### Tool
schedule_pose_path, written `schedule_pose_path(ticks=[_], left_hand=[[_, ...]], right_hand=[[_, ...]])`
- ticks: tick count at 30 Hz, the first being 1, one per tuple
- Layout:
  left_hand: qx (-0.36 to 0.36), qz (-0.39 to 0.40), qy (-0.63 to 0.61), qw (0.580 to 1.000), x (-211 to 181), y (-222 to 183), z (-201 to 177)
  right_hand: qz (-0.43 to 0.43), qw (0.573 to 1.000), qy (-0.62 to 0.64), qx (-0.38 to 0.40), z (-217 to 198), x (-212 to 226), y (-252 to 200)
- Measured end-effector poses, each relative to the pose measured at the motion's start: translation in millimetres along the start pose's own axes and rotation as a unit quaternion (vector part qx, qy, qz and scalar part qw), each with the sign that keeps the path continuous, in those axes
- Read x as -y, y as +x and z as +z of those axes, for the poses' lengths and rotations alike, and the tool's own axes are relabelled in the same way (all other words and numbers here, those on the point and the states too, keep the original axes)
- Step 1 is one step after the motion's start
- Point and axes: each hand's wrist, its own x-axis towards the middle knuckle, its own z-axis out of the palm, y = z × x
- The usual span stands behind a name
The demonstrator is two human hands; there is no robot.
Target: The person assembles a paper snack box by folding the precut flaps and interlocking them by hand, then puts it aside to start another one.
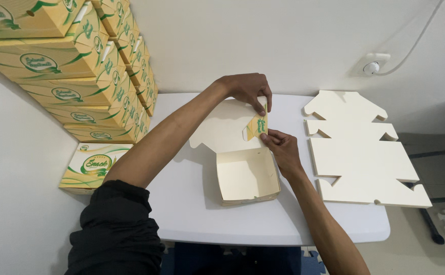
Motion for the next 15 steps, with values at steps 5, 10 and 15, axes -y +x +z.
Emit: schedule_pose_path(ticks=[5,10,15], left_hand=[[-0.035,-0.022,-0.014,0.999,-5,-17,0],[-0.075,-0.044,0.006,0.996,-22,-60,1],[-0.169,-0.13,-0.027,0.977,-1,-106,10]], right_hand=[[-0.003,1.0,0.004,-0.003,3,4,-5],[-0.011,1.0,0.007,-0.016,0,14,-15],[0.001,0.998,0.051,-0.045,-17,3,-20]])
